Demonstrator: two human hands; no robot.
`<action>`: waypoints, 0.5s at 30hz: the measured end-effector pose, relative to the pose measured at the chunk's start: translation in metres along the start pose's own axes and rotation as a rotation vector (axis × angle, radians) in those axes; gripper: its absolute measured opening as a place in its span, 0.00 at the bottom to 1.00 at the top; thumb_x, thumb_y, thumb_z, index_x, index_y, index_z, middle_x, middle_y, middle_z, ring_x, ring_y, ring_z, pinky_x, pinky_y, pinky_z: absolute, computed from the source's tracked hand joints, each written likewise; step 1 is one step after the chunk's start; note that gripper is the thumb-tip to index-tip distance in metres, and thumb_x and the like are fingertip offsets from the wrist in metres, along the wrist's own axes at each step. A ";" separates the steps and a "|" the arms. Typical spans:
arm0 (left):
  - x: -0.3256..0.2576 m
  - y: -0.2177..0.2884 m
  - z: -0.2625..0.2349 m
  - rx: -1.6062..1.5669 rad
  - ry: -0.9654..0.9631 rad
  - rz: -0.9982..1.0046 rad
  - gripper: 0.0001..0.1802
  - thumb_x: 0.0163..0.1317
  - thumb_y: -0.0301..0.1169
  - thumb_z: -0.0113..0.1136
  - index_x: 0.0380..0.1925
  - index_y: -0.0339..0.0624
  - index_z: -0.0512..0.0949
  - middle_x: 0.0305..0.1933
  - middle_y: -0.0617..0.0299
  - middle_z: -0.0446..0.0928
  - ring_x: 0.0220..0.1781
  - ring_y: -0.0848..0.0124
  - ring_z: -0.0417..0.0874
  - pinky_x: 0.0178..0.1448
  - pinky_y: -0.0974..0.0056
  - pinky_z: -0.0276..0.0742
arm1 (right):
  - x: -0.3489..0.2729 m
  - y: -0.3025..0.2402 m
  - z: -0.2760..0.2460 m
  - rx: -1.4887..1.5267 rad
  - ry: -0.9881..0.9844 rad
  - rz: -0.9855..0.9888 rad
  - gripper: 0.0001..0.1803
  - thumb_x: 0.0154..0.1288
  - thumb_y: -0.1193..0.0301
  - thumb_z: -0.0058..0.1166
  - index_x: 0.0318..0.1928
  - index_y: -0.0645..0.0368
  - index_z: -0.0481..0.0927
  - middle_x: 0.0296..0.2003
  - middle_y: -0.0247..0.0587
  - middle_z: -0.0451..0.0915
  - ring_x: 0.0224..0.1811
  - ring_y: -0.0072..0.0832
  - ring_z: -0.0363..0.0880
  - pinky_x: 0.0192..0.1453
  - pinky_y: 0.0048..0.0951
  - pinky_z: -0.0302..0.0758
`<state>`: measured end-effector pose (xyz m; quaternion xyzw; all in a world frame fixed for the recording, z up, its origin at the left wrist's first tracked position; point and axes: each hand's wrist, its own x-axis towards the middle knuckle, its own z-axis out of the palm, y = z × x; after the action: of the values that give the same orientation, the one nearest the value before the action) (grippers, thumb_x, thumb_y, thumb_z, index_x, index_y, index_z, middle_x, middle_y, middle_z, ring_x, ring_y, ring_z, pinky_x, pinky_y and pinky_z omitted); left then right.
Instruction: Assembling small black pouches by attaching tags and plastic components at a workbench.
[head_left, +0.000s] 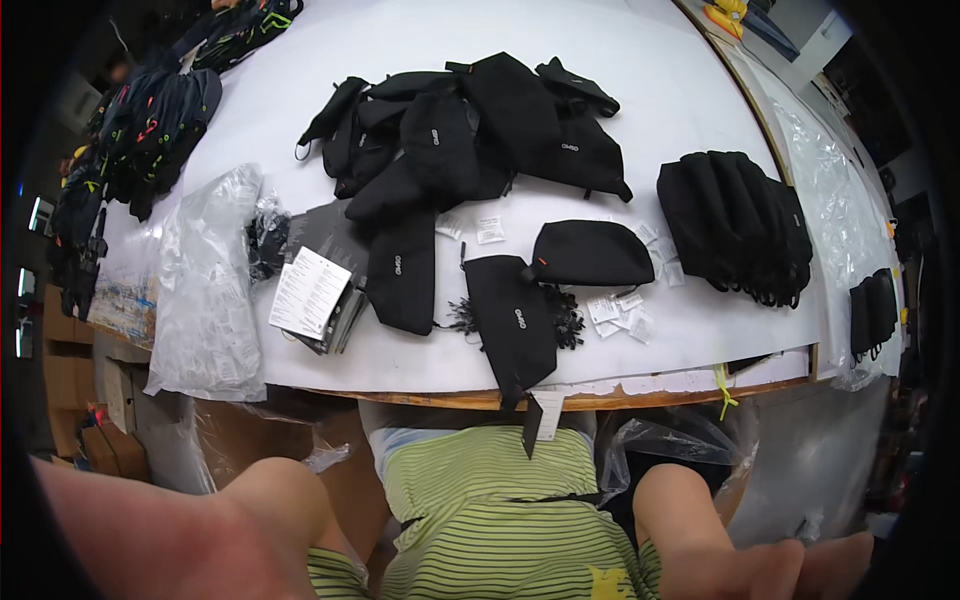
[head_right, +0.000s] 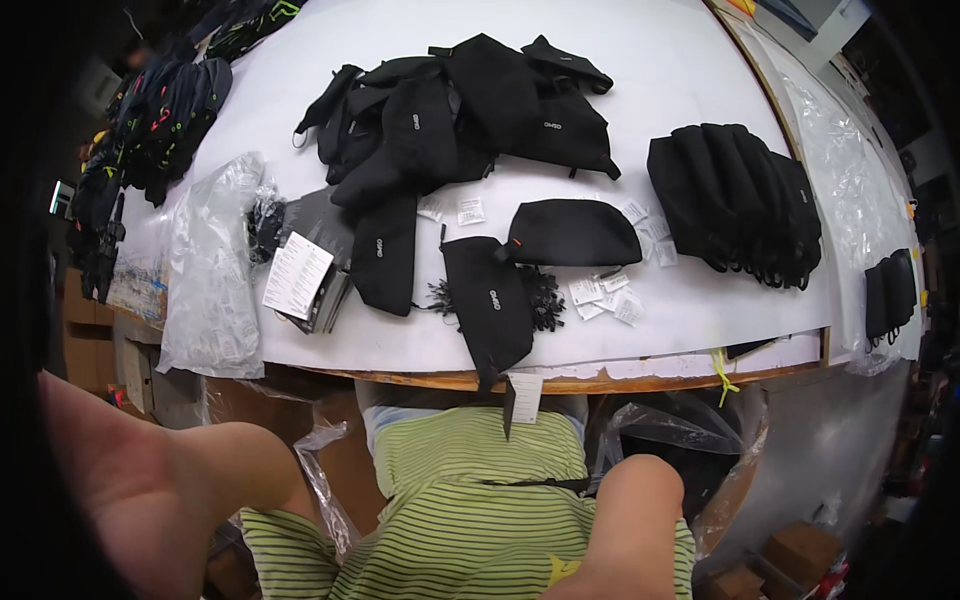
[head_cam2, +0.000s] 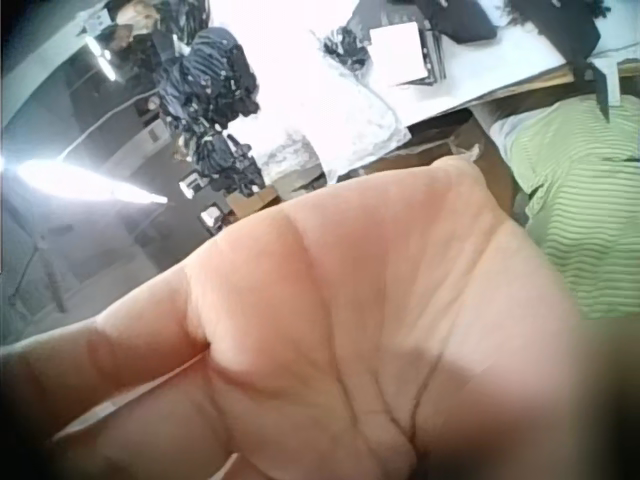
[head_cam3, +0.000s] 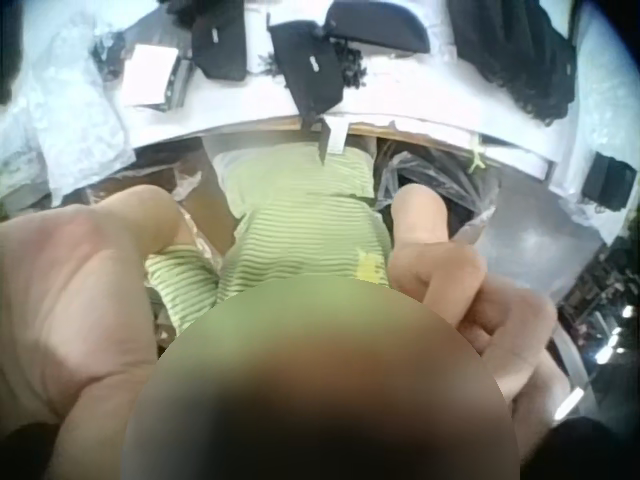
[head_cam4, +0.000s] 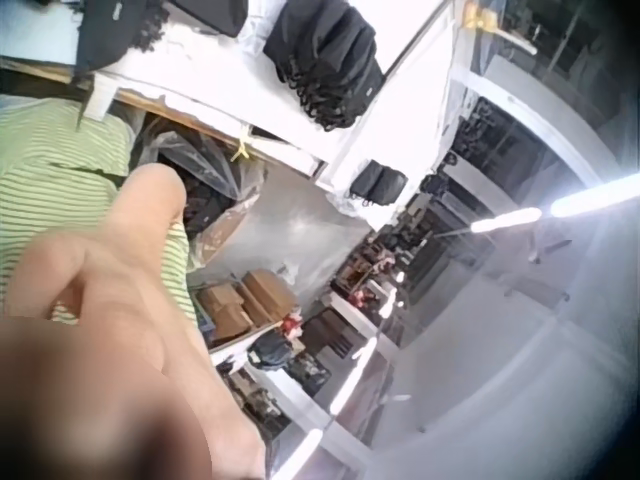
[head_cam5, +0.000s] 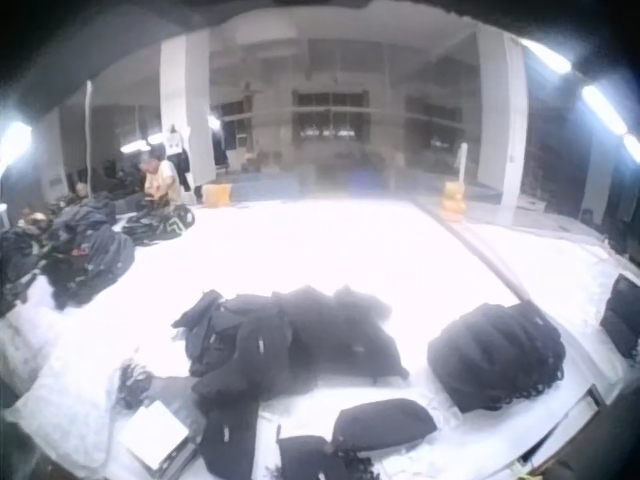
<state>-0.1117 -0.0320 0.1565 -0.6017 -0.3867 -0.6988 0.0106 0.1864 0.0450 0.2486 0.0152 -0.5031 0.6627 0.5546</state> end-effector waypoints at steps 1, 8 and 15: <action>0.001 -0.002 0.000 -0.001 -0.006 0.007 0.23 0.59 0.30 0.59 0.54 0.38 0.70 0.58 0.49 0.70 0.57 0.62 0.72 0.61 0.62 0.68 | -0.016 -0.006 -0.009 -0.013 0.019 -0.007 0.07 0.62 0.75 0.54 0.30 0.46 0.75 0.33 0.16 0.74 0.39 0.11 0.67 0.43 0.19 0.65; 0.005 -0.005 0.005 -0.026 -0.008 0.033 0.20 0.61 0.31 0.57 0.53 0.37 0.71 0.57 0.48 0.71 0.57 0.62 0.73 0.61 0.61 0.69 | -0.036 0.015 -0.035 -0.134 0.137 -0.018 0.04 0.64 0.73 0.51 0.39 0.49 0.75 0.37 0.24 0.74 0.42 0.17 0.70 0.46 0.24 0.67; 0.000 0.001 -0.009 -0.028 -0.041 0.021 0.18 0.63 0.33 0.54 0.51 0.36 0.72 0.56 0.47 0.72 0.56 0.61 0.74 0.61 0.61 0.69 | -0.095 0.020 -0.066 -0.227 0.290 0.003 0.10 0.65 0.70 0.48 0.47 0.52 0.75 0.41 0.32 0.75 0.45 0.24 0.72 0.48 0.30 0.69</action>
<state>-0.1189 -0.0374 0.1575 -0.6201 -0.3704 -0.6916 0.0016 0.2430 0.0241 0.1484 -0.1438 -0.4895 0.5977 0.6184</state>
